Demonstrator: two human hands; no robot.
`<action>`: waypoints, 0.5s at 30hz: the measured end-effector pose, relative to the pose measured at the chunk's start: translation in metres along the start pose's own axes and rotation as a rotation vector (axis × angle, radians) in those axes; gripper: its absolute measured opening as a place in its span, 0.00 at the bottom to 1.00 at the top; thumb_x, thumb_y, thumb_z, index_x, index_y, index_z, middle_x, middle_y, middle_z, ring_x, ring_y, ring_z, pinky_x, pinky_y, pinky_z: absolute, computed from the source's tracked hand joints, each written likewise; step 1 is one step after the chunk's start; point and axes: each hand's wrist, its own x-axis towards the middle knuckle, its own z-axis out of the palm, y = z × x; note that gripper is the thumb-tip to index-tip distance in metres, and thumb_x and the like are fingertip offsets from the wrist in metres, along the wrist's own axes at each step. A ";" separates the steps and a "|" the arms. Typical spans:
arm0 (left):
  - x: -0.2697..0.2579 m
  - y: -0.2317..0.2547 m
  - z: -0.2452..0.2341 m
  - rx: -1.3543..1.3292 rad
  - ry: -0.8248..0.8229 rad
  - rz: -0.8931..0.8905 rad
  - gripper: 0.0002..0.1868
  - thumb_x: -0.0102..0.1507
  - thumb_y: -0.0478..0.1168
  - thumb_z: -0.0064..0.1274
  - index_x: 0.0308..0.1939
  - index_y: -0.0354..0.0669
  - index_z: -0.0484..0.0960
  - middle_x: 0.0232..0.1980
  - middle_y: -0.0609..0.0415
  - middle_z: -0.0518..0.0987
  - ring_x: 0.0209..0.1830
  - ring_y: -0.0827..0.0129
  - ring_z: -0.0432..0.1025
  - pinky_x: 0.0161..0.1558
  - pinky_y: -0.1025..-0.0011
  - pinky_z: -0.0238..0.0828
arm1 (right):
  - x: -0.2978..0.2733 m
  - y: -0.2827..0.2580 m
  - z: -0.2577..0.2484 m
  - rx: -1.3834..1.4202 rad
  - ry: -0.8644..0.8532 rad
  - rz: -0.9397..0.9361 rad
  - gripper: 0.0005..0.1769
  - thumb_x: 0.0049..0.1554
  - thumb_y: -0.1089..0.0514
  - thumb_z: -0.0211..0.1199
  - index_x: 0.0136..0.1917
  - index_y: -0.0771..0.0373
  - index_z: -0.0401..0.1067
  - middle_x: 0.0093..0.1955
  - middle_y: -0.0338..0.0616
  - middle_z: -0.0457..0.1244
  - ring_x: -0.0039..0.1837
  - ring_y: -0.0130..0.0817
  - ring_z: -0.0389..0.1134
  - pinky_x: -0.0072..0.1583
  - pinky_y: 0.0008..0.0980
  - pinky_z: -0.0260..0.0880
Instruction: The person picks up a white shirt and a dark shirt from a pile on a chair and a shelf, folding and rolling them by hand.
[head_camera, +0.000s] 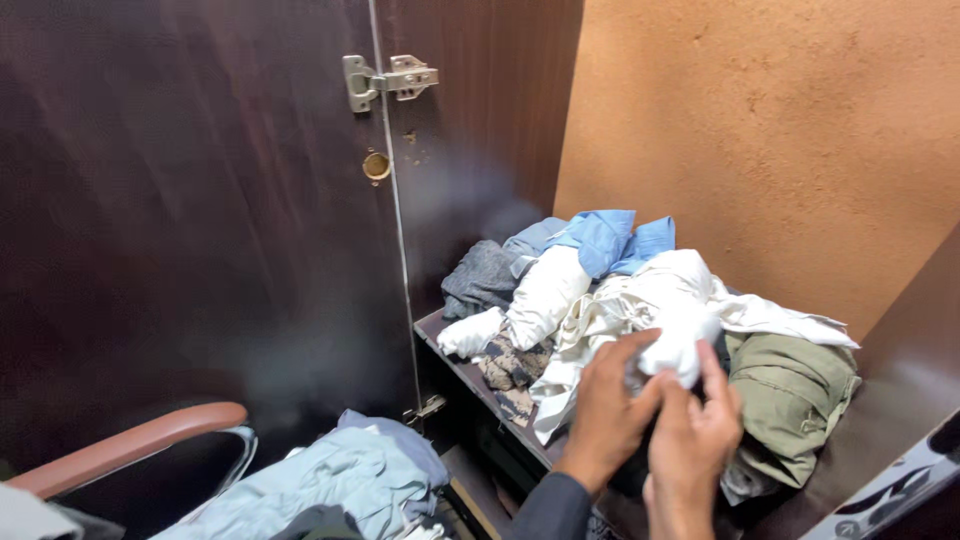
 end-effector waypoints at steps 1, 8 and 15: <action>0.007 0.000 0.011 -0.005 -0.005 0.002 0.23 0.61 0.39 0.59 0.61 0.42 0.80 0.54 0.41 0.81 0.53 0.49 0.76 0.55 0.60 0.73 | 0.010 -0.003 -0.004 -0.003 0.006 -0.004 0.29 0.62 0.71 0.58 0.75 0.75 0.63 0.68 0.50 0.54 0.67 0.36 0.67 0.64 0.31 0.71; 0.038 -0.024 0.067 -0.007 -0.109 0.053 0.23 0.65 0.41 0.55 0.64 0.46 0.80 0.51 0.40 0.80 0.53 0.47 0.74 0.56 0.57 0.71 | 0.048 -0.008 -0.024 -0.205 -0.025 0.172 0.32 0.67 0.54 0.52 0.78 0.75 0.54 0.79 0.68 0.48 0.75 0.41 0.55 0.69 0.30 0.57; 0.023 -0.038 0.100 0.338 0.065 0.093 0.20 0.56 0.45 0.60 0.53 0.50 0.84 0.45 0.39 0.76 0.47 0.44 0.71 0.44 0.50 0.64 | 0.037 0.020 -0.036 -0.712 -0.051 -0.083 0.34 0.67 0.49 0.56 0.73 0.80 0.61 0.83 0.75 0.41 0.85 0.58 0.42 0.78 0.40 0.44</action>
